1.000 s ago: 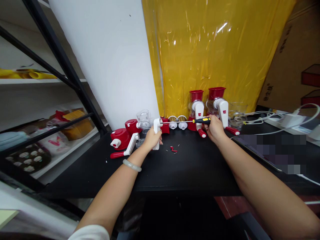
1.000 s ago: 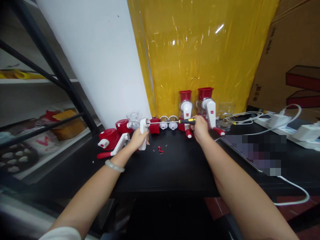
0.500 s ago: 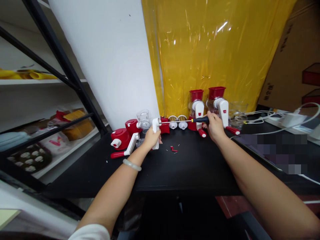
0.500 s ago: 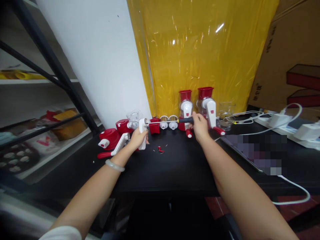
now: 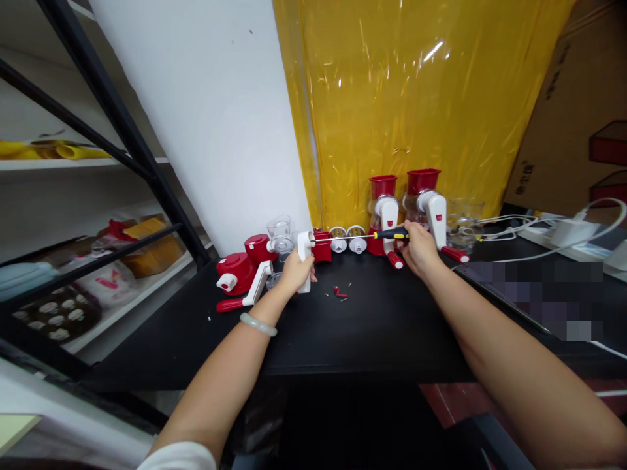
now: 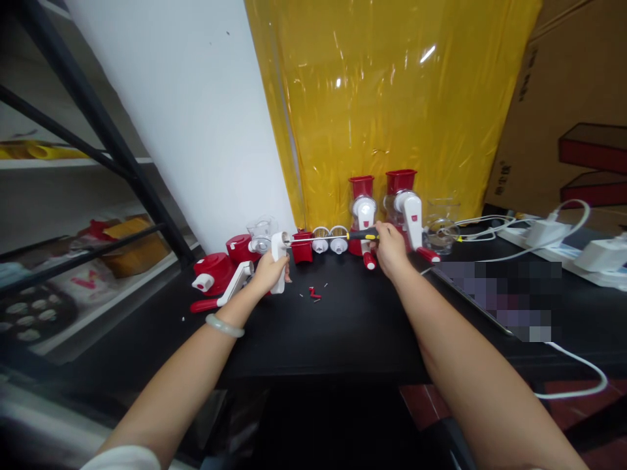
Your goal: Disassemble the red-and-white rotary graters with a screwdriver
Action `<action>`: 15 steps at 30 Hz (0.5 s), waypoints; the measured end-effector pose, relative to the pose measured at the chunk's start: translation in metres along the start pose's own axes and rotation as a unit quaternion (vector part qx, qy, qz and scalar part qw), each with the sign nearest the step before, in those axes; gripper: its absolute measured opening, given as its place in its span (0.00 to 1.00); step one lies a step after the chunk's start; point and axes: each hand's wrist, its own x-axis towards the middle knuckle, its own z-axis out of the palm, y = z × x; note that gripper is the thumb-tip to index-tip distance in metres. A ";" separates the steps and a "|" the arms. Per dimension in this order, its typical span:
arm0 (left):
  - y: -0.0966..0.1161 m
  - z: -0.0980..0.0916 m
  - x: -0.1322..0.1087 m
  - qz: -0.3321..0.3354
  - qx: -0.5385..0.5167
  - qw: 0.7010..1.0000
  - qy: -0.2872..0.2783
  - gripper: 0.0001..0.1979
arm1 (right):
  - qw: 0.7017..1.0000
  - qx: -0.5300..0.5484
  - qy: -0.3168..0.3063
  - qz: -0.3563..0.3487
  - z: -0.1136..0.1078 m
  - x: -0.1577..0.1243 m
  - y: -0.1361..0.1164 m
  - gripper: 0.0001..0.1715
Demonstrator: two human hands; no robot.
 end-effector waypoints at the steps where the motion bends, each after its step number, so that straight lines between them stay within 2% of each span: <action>1: 0.000 0.000 -0.001 0.005 0.004 1.000 -0.005 0.07 | 1.000 0.010 0.008 0.001 0.001 0.001 0.000 0.20; 6: -0.002 0.002 -0.002 0.025 0.029 0.999 -0.022 0.08 | 0.998 0.023 0.063 0.005 0.000 0.005 -0.004 0.14; 13: -0.004 0.003 -0.002 0.039 0.060 0.997 -0.033 0.09 | 0.988 -0.052 0.143 -0.018 -0.010 0.009 -0.008 0.09; 15: -0.004 0.003 -0.003 0.041 0.067 0.996 -0.038 0.09 | 0.990 -0.069 0.120 -0.041 -0.016 0.011 -0.010 0.08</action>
